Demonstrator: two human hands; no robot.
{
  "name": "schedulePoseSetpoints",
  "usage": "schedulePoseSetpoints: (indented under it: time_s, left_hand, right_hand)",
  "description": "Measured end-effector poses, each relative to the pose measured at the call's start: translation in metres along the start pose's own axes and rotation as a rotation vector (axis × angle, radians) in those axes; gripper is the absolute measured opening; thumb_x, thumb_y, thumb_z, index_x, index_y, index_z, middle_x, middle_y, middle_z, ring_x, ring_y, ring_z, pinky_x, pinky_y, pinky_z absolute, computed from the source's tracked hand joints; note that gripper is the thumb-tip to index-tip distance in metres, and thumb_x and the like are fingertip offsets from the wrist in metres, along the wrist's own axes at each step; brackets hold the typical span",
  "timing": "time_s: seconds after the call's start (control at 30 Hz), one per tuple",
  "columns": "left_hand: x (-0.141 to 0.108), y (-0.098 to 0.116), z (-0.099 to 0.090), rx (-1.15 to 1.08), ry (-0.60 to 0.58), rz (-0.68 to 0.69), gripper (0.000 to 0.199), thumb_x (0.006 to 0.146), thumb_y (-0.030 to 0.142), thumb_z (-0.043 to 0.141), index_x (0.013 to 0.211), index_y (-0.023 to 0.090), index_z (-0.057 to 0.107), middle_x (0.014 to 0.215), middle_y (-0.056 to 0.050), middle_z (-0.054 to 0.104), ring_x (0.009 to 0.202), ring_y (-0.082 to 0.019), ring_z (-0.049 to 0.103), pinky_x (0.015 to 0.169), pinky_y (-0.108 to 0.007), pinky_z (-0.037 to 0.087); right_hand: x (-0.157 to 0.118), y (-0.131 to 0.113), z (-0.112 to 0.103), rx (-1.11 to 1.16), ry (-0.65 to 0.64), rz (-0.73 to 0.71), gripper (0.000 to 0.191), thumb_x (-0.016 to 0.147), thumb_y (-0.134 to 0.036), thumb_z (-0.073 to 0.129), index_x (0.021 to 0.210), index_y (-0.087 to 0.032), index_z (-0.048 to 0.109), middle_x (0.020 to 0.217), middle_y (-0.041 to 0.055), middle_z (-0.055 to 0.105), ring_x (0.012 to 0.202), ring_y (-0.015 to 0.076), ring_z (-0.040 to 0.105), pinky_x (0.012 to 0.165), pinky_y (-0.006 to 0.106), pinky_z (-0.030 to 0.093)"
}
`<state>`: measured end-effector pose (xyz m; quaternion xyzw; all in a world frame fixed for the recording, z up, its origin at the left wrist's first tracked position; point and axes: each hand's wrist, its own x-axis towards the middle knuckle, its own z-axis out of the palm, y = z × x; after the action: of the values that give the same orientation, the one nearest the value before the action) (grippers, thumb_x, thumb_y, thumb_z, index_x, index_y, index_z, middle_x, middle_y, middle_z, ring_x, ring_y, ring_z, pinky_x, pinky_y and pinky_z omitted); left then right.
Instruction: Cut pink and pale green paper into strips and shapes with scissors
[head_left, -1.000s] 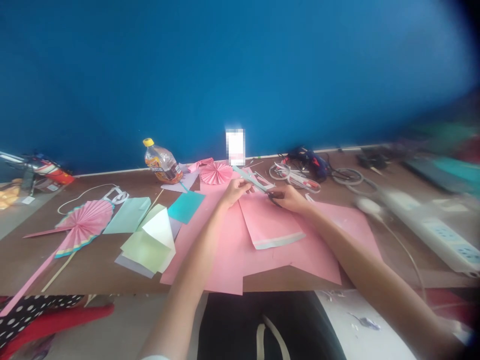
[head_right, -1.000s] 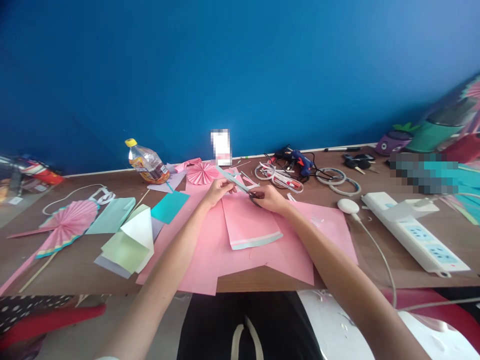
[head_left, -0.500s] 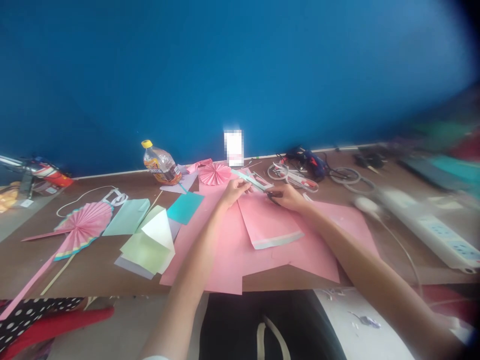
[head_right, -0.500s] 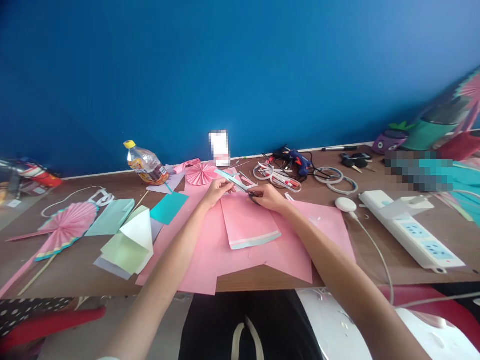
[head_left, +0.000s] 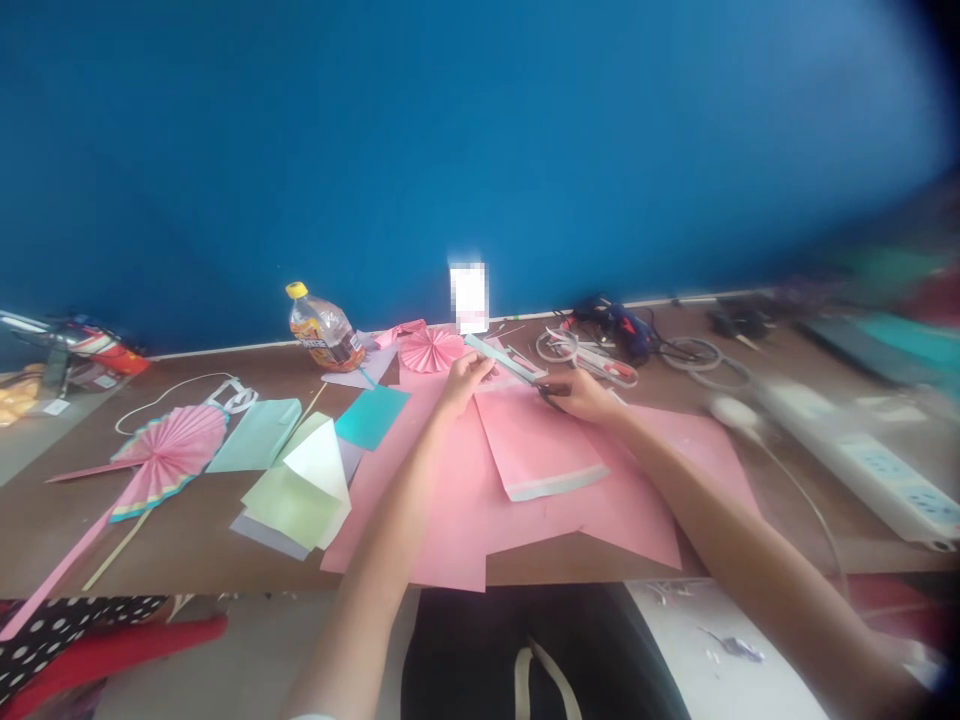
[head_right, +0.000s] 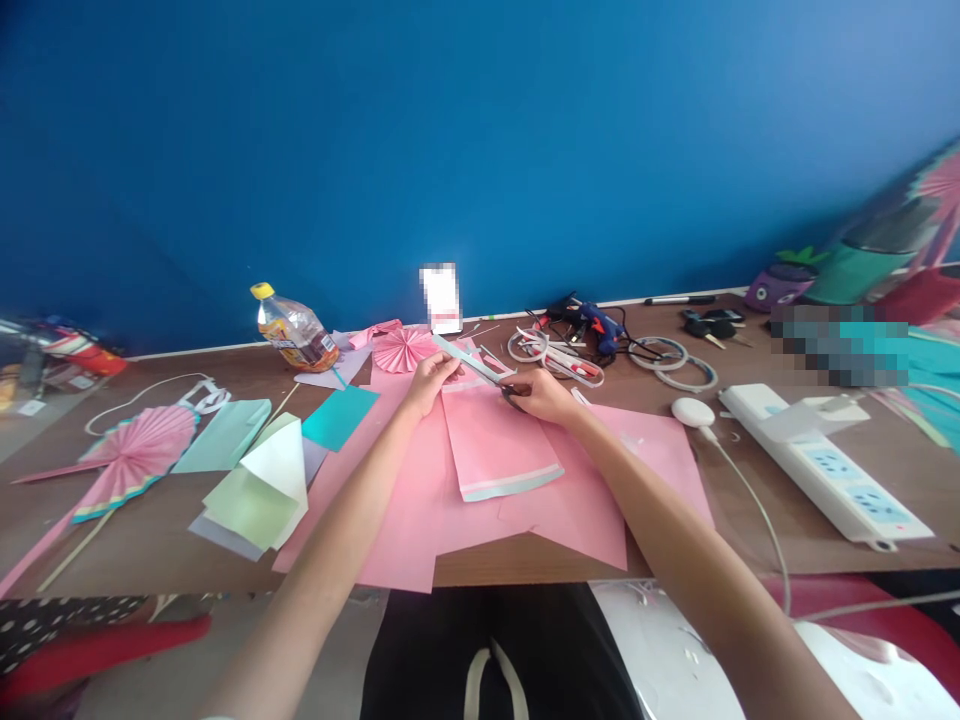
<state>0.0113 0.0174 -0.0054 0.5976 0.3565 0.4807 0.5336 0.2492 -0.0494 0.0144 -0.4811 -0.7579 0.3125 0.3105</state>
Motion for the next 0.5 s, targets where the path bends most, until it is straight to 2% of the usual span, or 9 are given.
schedulePoseSetpoints:
  time_s: [0.17, 0.3, 0.5]
  left_hand:
    - [0.0002, -0.0006, -0.0011, -0.007, -0.015, -0.008, 0.029, 0.078, 0.043, 0.067, 0.082, 0.014, 0.063, 0.075, -0.004, 0.065, 0.071, -0.011, 0.058, 0.071, -0.025, 0.044]
    - [0.0002, -0.0001, -0.0018, 0.018, -0.068, -0.006, 0.027, 0.079, 0.04, 0.066, 0.086, 0.014, 0.064, 0.077, -0.005, 0.067, 0.072, -0.012, 0.059, 0.072, -0.026, 0.045]
    - [-0.0002, -0.0002, -0.0011, 0.054, -0.08, 0.011, 0.024, 0.079, 0.037, 0.065, 0.085, 0.013, 0.065, 0.078, -0.005, 0.067, 0.072, -0.012, 0.059, 0.072, -0.026, 0.045]
  right_hand:
    - [-0.0005, 0.0, 0.001, 0.037, -0.016, 0.009, 0.038, 0.076, -0.036, 0.059, 0.101, -0.011, 0.074, 0.066, 0.0036, 0.065, 0.056, 0.0147, 0.053, 0.051, 0.024, 0.04]
    - [-0.0007, -0.0011, 0.0025, 0.054, -0.014, 0.022, 0.037, 0.076, -0.038, 0.06, 0.099, -0.012, 0.073, 0.066, 0.0041, 0.065, 0.056, 0.0147, 0.053, 0.052, 0.025, 0.041]
    - [-0.0007, -0.0032, 0.0064, 0.103, -0.021, 0.022, 0.037, 0.077, -0.039, 0.059, 0.099, -0.012, 0.072, 0.065, 0.0038, 0.063, 0.054, 0.0137, 0.05, 0.05, 0.025, 0.038]
